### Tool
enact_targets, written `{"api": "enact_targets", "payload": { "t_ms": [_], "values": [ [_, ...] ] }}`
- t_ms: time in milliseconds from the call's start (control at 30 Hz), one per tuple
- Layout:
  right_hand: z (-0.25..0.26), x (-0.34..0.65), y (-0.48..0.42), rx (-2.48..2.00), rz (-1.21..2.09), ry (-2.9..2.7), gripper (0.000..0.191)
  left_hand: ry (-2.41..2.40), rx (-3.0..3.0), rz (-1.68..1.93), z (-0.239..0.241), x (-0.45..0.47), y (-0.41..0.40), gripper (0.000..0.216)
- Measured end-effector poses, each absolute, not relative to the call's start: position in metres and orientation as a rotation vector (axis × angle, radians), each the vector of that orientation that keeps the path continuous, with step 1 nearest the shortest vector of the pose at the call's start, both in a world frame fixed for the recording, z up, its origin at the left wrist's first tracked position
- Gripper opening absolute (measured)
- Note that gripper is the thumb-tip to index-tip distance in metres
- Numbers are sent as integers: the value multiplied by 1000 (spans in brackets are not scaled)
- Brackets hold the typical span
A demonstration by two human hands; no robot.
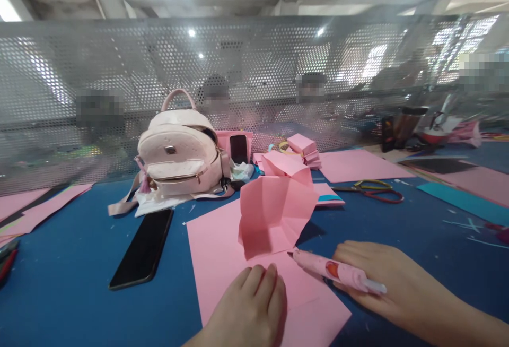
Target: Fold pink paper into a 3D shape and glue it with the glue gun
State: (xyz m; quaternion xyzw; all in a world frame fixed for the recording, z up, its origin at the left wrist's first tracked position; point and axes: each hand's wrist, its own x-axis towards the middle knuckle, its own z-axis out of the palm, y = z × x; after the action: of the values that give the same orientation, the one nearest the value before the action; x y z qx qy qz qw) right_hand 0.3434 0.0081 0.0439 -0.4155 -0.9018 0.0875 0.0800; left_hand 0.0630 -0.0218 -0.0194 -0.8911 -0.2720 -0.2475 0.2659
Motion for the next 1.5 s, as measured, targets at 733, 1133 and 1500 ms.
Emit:
{"api": "enact_targets", "payload": {
  "t_ms": [733, 1133, 1500],
  "values": [
    [50, 295, 12, -1032, 190, -2789, 21, -1082, -2127, -422, -35, 63, -44, 48],
    [52, 291, 13, -1013, 134, -2769, 24, -1152, -2252, -361, -27, 57, -43, 42],
    [49, 290, 12, -1013, 89, -2805, 16, -1170, -2244, -371, -28, 58, -45, 45]
  ]
}}
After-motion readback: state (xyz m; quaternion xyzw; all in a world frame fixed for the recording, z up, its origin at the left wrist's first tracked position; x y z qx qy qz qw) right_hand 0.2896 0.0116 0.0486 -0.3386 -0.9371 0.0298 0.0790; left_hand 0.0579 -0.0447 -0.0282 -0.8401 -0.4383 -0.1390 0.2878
